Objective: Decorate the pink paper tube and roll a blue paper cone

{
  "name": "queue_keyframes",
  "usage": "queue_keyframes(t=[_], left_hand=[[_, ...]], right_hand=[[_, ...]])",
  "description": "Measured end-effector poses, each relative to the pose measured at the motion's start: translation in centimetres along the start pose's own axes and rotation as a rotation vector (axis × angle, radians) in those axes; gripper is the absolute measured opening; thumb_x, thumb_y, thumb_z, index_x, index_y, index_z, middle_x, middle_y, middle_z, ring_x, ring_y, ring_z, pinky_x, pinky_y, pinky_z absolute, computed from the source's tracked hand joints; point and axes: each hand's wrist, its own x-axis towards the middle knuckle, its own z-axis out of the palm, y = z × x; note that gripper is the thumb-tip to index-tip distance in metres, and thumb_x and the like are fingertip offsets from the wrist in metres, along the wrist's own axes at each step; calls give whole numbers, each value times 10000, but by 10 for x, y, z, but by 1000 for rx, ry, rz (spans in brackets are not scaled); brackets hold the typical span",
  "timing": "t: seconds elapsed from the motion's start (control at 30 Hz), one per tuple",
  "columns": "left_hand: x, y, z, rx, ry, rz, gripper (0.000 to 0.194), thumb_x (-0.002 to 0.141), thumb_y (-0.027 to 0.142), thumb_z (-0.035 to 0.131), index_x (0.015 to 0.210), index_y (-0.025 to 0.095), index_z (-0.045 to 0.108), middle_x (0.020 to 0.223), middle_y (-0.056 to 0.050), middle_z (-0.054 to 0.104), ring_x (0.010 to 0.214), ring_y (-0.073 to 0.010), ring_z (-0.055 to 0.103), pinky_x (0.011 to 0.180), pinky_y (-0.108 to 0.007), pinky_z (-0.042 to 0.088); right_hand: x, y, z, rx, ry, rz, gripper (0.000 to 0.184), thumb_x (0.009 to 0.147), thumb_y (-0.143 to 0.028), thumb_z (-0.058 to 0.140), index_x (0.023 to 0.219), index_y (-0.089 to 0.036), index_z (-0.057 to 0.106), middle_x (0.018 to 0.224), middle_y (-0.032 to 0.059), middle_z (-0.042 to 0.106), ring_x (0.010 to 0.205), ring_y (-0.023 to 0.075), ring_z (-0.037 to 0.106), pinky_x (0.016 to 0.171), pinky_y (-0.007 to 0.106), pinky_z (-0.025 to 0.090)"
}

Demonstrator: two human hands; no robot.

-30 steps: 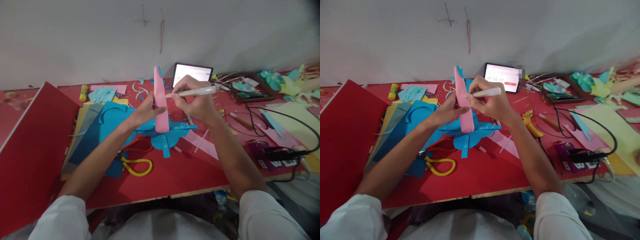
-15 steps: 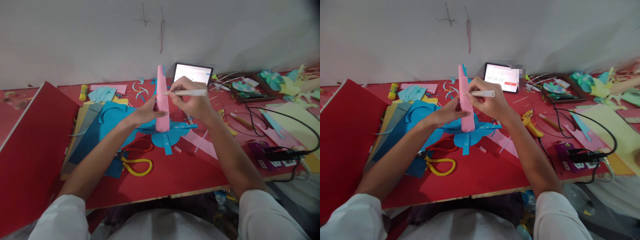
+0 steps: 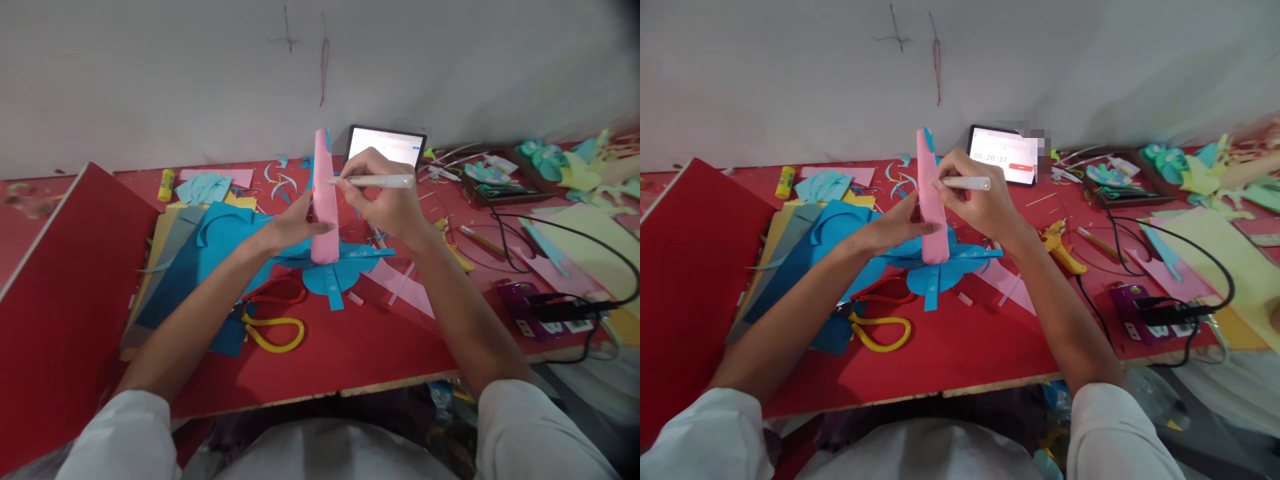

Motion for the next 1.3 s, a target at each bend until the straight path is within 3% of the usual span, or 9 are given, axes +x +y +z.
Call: queue_keyframes(t=[0.4, 0.67, 1.3], left_hand=[[1, -1, 0, -3, -10, 32, 590, 772, 310, 882, 1263, 232, 564, 995, -40, 659, 968, -231, 650, 802, -376, 582], [0, -1, 1, 10, 6, 3, 586, 766, 306, 862, 1254, 204, 554, 1082, -56, 661, 1046, -236, 645, 853, -379, 578], [-1, 3, 2, -26, 34, -5, 608, 784, 277, 865, 1307, 219, 560, 1090, -62, 690, 1037, -239, 664, 889, -411, 596]], right_hand=[[0, 3, 1, -20, 15, 6, 150, 978, -381, 687, 899, -259, 651, 761, 4, 652, 665, 162, 592, 609, 333, 506], [0, 1, 0, 13, 30, 17, 106, 964, -338, 694, 901, -259, 661, 775, 3, 671, 703, 167, 619, 634, 334, 517], [-2, -2, 0, 26, -103, 2, 87, 953, -310, 697, 912, -245, 658, 787, -11, 695, 667, 145, 600, 633, 320, 486]])
